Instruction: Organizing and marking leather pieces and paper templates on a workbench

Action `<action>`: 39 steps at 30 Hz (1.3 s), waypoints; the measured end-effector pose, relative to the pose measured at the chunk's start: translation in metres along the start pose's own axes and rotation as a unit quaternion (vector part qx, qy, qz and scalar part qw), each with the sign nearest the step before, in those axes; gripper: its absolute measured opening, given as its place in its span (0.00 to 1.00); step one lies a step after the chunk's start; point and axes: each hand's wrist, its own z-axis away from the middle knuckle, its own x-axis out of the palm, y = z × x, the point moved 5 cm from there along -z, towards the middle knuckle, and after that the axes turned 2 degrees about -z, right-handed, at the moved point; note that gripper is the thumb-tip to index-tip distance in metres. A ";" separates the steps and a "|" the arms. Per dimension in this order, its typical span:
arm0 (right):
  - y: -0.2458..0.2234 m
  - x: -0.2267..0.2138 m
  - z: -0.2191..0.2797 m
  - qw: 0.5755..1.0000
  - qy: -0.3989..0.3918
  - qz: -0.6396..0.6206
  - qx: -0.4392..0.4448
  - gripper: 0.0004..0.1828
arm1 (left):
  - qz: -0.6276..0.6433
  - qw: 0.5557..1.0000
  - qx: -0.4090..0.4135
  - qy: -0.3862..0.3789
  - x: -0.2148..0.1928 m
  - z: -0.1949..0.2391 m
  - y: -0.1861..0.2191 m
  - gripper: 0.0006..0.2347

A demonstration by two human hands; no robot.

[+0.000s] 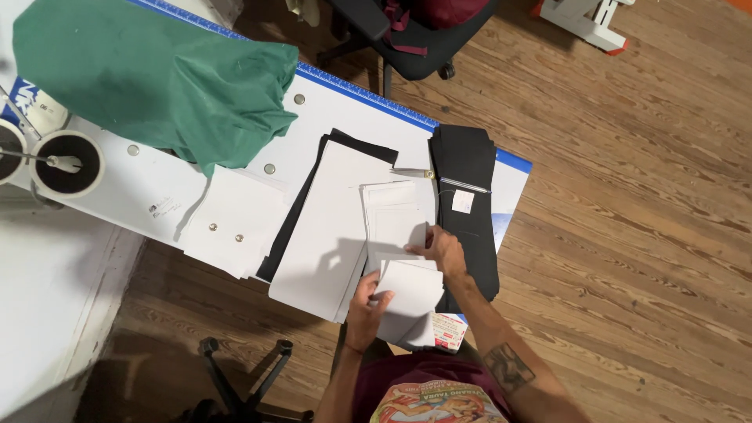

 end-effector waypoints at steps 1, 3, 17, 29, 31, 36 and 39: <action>-0.009 0.001 -0.007 0.999 0.014 0.039 -0.013 0.40 | 0.018 0.999 -0.018 -0.020 0.002 0.003 0.021 0.40; -0.021 -0.011 0.006 0.999 0.033 0.032 -0.008 0.32 | 0.070 0.997 -0.045 -0.013 0.004 0.009 0.032 0.43; 0.002 -0.028 0.051 0.893 -0.108 -0.408 -0.159 0.27 | -0.045 0.967 0.252 0.005 0.000 -0.022 0.062 0.12; -0.022 -0.009 0.008 0.999 0.019 0.030 -0.021 0.36 | -0.049 0.997 -0.057 0.025 0.005 -0.004 -0.014 0.38; -0.023 -0.010 0.013 0.995 0.067 0.073 -0.002 0.27 | 0.053 0.997 -0.048 -0.010 0.007 0.005 -0.015 0.10; -0.035 -0.028 0.048 0.987 0.099 0.089 -0.087 0.18 | -0.025 0.999 0.034 0.007 0.000 -0.013 0.019 0.19; -0.037 -0.043 0.067 0.978 0.131 0.042 -0.155 0.18 | -0.003 0.990 0.142 0.009 -0.003 -0.021 0.041 0.19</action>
